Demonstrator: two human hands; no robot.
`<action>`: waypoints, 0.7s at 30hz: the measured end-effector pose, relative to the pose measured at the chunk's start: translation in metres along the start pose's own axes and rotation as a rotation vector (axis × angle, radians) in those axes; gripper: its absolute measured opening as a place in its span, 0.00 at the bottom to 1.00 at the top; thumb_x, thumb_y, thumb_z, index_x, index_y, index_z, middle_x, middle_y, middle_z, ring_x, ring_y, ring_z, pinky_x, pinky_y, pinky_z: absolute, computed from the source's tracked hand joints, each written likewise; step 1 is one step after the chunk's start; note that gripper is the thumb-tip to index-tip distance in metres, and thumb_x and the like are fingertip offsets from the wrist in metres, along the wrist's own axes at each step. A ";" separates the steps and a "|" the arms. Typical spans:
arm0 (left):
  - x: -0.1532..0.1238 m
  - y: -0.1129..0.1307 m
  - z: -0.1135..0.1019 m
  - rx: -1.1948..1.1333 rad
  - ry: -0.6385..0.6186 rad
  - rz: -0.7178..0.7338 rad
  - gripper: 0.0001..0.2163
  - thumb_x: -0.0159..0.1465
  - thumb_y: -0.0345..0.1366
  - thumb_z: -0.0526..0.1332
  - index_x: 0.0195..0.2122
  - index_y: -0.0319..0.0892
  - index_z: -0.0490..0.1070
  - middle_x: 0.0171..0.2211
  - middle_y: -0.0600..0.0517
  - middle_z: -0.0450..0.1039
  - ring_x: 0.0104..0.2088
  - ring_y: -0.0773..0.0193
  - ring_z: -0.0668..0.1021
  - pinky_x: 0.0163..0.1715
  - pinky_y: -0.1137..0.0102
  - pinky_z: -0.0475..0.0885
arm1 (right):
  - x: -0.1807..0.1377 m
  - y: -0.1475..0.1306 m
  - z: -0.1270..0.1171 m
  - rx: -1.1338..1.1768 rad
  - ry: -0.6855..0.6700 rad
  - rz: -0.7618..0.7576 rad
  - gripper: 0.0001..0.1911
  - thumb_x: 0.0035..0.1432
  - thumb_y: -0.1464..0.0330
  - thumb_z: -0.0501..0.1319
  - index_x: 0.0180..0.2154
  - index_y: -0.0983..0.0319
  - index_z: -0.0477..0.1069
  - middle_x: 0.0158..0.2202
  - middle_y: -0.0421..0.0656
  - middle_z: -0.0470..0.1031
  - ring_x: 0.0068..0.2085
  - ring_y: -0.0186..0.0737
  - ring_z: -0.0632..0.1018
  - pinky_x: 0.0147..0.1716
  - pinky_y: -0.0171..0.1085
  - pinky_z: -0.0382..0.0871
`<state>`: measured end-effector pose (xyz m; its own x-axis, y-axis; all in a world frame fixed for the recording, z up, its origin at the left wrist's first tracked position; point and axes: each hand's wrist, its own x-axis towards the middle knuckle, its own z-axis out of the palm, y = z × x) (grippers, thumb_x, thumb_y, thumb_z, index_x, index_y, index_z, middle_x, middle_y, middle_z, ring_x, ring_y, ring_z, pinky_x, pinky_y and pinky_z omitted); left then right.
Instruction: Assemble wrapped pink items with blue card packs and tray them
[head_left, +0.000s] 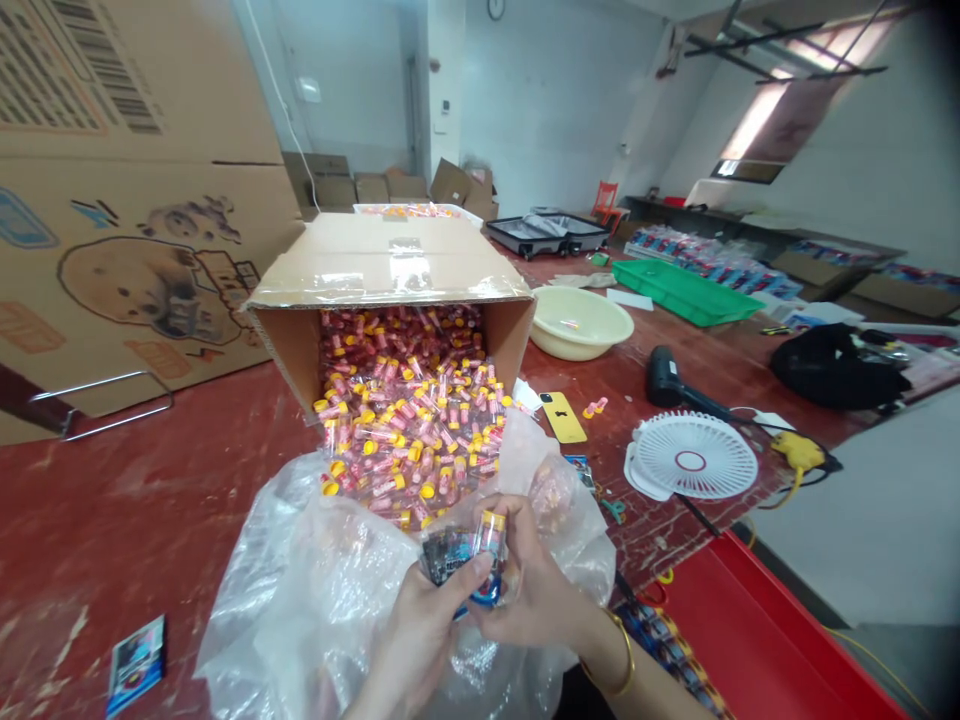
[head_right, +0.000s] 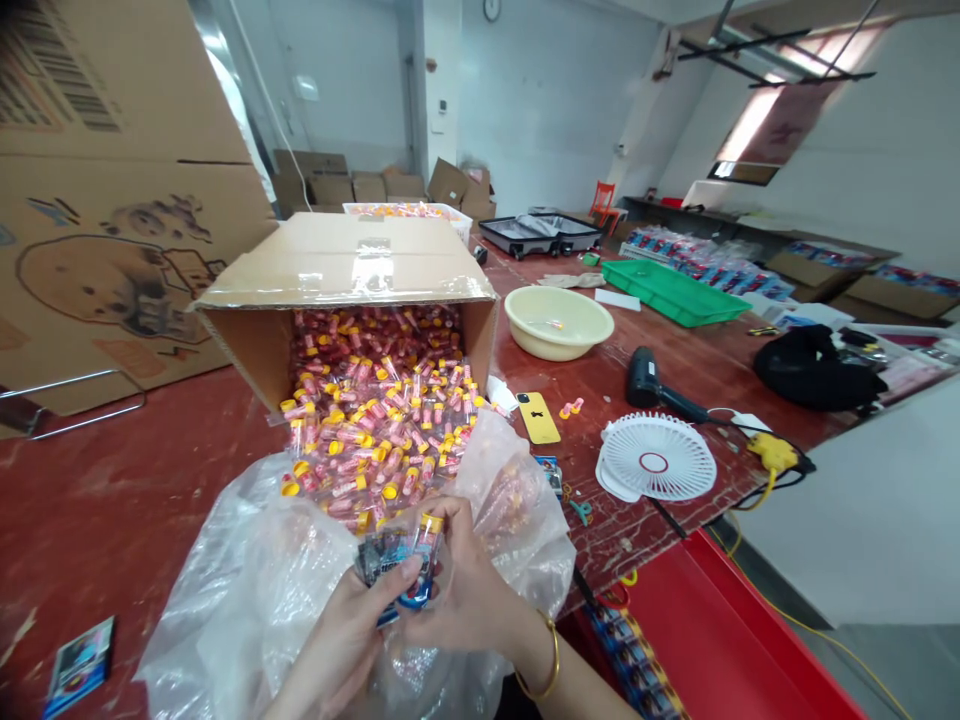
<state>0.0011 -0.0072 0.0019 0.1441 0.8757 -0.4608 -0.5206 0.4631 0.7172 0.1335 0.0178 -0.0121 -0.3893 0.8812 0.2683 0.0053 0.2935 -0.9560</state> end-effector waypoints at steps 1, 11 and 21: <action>0.000 0.000 0.001 -0.001 0.003 0.011 0.16 0.46 0.42 0.74 0.32 0.38 0.78 0.25 0.49 0.77 0.27 0.62 0.77 0.30 0.73 0.71 | -0.001 0.000 0.000 0.010 -0.008 -0.007 0.34 0.39 0.80 0.63 0.45 0.56 0.50 0.46 0.44 0.62 0.45 0.41 0.70 0.42 0.39 0.69; -0.002 0.001 0.005 0.039 0.014 0.048 0.15 0.45 0.40 0.74 0.29 0.37 0.77 0.24 0.50 0.75 0.27 0.62 0.75 0.29 0.72 0.71 | -0.004 -0.005 -0.002 -0.018 0.003 -0.029 0.37 0.36 0.80 0.65 0.46 0.56 0.50 0.47 0.44 0.61 0.46 0.42 0.69 0.44 0.39 0.67; -0.001 -0.004 0.006 0.178 0.007 0.089 0.15 0.48 0.42 0.73 0.33 0.38 0.78 0.29 0.48 0.79 0.31 0.56 0.78 0.30 0.71 0.72 | -0.010 -0.010 -0.011 -0.185 0.076 -0.048 0.34 0.39 0.74 0.67 0.46 0.57 0.52 0.45 0.44 0.60 0.45 0.42 0.69 0.43 0.39 0.67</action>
<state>0.0076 -0.0091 0.0028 0.0976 0.9136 -0.3947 -0.3740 0.4012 0.8362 0.1472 0.0102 -0.0040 -0.3227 0.8878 0.3282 0.1605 0.3931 -0.9054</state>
